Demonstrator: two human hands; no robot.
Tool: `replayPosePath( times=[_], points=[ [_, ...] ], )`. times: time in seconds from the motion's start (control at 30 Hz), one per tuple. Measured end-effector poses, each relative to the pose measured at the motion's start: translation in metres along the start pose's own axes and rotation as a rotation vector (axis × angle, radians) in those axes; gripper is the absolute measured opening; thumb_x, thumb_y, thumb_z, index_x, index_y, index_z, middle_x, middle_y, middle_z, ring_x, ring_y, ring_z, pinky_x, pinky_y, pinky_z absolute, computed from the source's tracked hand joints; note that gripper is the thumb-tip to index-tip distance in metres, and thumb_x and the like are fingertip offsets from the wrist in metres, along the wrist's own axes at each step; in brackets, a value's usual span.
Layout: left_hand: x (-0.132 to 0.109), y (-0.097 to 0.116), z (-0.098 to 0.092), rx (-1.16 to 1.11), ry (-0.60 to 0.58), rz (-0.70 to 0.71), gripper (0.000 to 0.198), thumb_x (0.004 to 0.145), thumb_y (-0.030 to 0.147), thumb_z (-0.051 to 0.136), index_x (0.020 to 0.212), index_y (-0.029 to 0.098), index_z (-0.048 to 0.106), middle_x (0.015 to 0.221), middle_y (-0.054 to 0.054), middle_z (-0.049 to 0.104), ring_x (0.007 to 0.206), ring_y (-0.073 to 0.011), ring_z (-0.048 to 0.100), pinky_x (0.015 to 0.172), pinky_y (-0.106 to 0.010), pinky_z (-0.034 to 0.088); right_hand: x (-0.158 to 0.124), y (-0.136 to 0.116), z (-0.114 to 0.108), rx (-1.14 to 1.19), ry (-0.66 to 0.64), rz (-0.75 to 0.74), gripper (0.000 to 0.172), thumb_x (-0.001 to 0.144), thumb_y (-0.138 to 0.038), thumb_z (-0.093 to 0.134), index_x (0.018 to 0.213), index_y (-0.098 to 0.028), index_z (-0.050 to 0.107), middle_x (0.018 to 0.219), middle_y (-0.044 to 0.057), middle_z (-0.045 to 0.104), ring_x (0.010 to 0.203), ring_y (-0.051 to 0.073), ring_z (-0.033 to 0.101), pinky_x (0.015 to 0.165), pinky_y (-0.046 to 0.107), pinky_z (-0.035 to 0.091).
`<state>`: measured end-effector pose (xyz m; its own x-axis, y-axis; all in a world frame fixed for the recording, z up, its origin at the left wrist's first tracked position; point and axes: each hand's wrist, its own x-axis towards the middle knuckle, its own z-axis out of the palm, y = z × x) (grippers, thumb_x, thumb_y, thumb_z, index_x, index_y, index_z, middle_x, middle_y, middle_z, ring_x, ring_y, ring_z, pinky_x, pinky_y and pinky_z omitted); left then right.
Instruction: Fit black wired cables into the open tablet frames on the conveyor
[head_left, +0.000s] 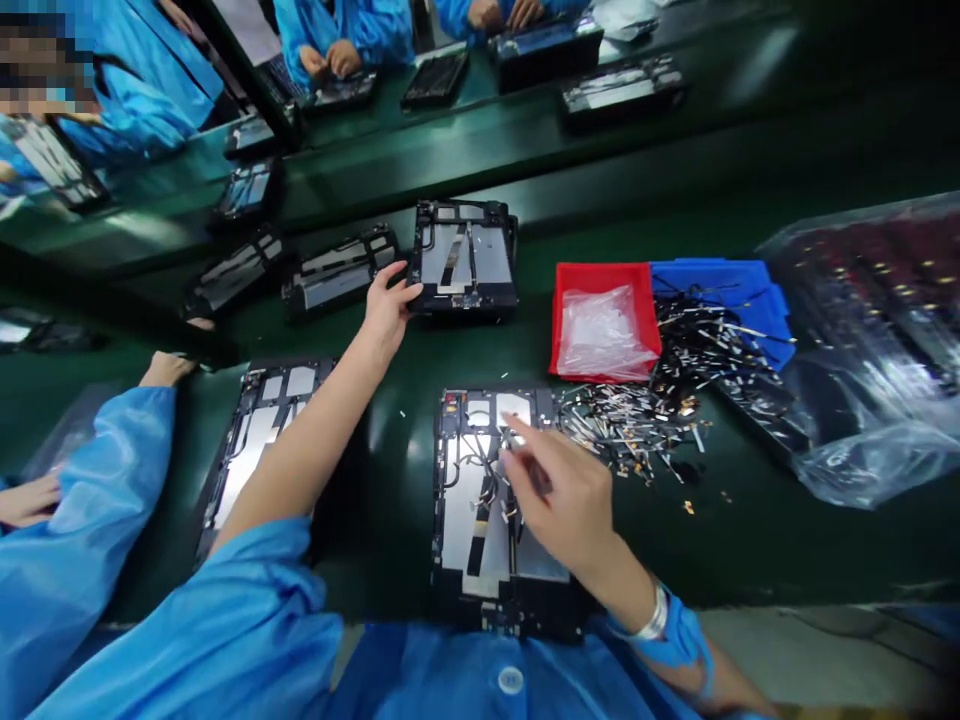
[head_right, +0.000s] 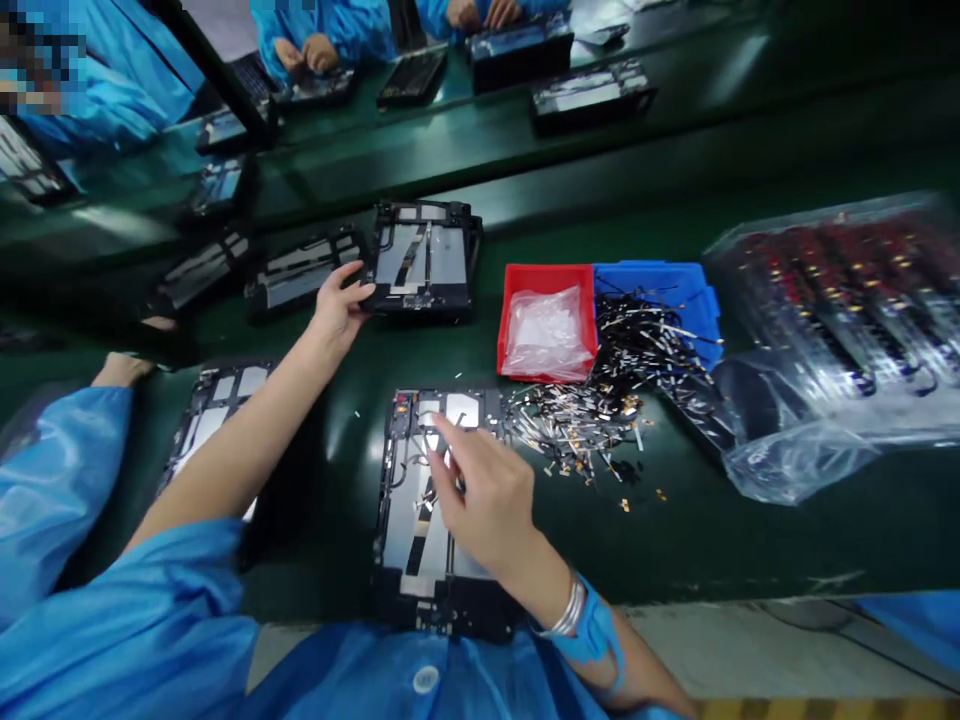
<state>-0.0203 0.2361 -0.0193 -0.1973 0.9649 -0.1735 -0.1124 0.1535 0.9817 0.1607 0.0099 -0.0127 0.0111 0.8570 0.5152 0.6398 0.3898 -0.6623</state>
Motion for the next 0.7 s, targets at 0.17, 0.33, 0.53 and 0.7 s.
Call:
replayPosePath(
  times=[0.17, 0.33, 0.53, 0.7],
  points=[
    [0.047, -0.011, 0.049, 0.014, -0.037, -0.043, 0.050, 0.063, 0.002, 0.062, 0.110, 0.020, 0.058, 0.096, -0.007, 0.069, 0.092, -0.0230, 0.067, 0.075, -0.033, 0.056, -0.002, 0.001, 0.009, -0.034, -0.076, -0.045, 0.023, 0.091, -0.016, 0.052, 0.102, -0.014, 0.072, 0.069, 0.003, 0.070, 0.059, 0.014, 0.061, 0.058, 0.027, 0.050],
    [0.075, -0.014, 0.057, 0.101, -0.002, -0.054, 0.048, 0.059, 0.000, 0.059, 0.102, 0.020, 0.061, 0.090, -0.007, 0.068, 0.094, -0.0241, 0.066, 0.079, -0.035, 0.055, -0.005, 0.004, 0.015, -0.037, -0.137, -0.036, 0.025, 0.092, -0.017, 0.049, 0.098, -0.016, 0.073, 0.065, 0.003, 0.068, 0.059, 0.016, 0.062, 0.055, 0.028, 0.050],
    [0.097, -0.001, 0.023, 0.276, 0.010, 0.011, 0.037, 0.064, 0.005, 0.060, 0.099, 0.017, 0.063, 0.085, -0.007, 0.068, 0.096, -0.0241, 0.066, 0.087, -0.039, 0.052, -0.004, 0.003, 0.016, -0.015, -0.130, -0.081, 0.024, 0.092, -0.015, 0.048, 0.092, -0.016, 0.072, 0.065, 0.003, 0.070, 0.058, 0.015, 0.062, 0.060, 0.029, 0.054],
    [0.099, 0.030, -0.049, 0.494, -0.042, 0.236, 0.027, 0.084, 0.015, 0.056, 0.110, 0.012, 0.061, 0.103, -0.011, 0.067, 0.100, -0.0252, 0.064, 0.090, -0.044, 0.051, -0.003, 0.004, 0.016, -0.023, -0.122, -0.097, 0.023, 0.091, -0.013, 0.050, 0.090, -0.014, 0.073, 0.066, 0.004, 0.071, 0.058, 0.015, 0.063, 0.059, 0.030, 0.055]
  ],
)
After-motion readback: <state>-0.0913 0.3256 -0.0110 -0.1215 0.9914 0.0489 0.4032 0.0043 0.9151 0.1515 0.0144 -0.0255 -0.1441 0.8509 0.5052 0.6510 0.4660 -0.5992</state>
